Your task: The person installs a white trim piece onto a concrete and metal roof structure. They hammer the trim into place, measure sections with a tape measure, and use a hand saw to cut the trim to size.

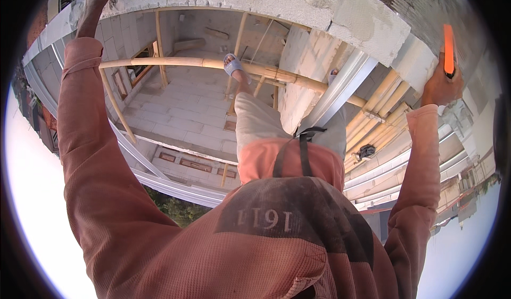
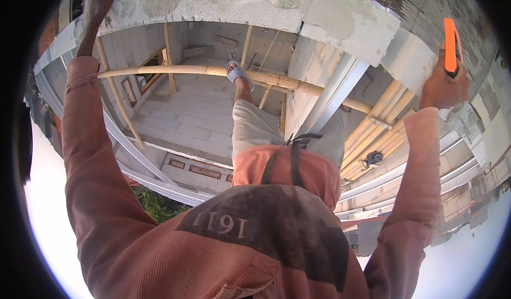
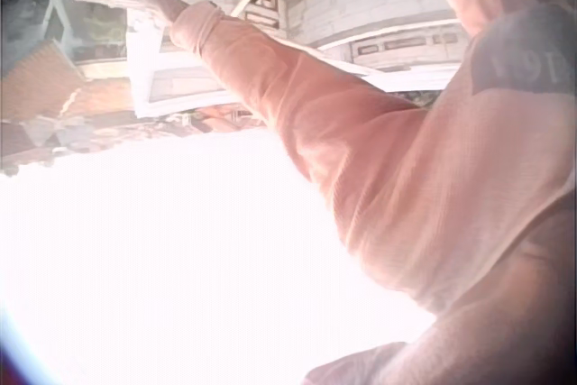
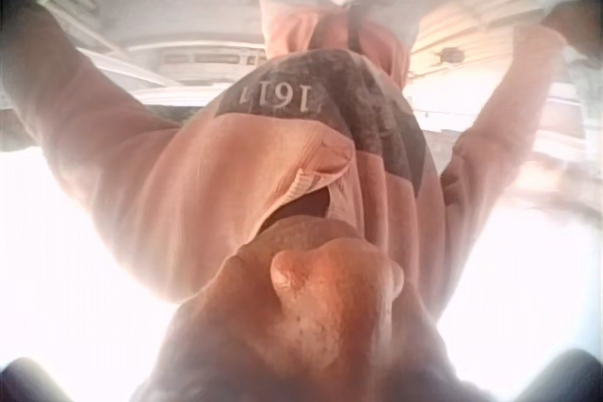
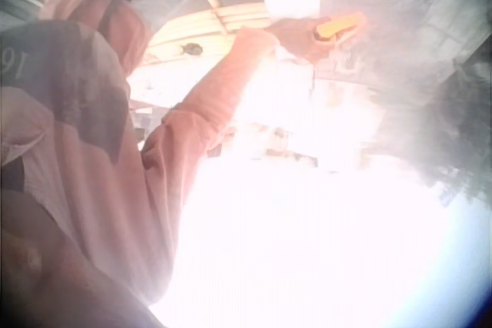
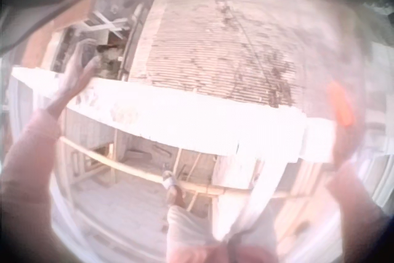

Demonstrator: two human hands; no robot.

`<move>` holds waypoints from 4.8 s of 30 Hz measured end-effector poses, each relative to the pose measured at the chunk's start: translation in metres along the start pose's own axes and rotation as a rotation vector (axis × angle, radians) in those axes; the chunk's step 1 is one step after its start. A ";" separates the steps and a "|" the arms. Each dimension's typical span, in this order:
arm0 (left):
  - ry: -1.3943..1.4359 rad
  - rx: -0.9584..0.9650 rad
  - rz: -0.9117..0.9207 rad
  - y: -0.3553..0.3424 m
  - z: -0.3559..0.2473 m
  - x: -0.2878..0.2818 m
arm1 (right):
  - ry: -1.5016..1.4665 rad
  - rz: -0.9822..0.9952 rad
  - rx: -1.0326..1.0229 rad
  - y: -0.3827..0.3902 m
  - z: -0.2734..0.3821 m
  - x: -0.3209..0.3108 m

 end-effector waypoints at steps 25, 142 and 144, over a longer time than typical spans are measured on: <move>0.293 -0.431 0.145 0.011 0.004 0.019 | -0.043 0.048 -0.025 0.002 -0.015 -0.002; 0.155 -0.382 -0.087 0.108 0.491 -0.199 | 0.046 0.054 -0.222 0.145 0.516 -0.021; 0.149 -0.399 -0.082 0.108 0.496 -0.203 | 0.039 0.069 -0.168 0.146 0.522 -0.020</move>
Point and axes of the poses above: each hand's wrist, its own y-axis away from the middle knuckle, its own x-axis out of the palm, z = x × y, the point moved 6 cm from there along -y, towards the middle knuckle
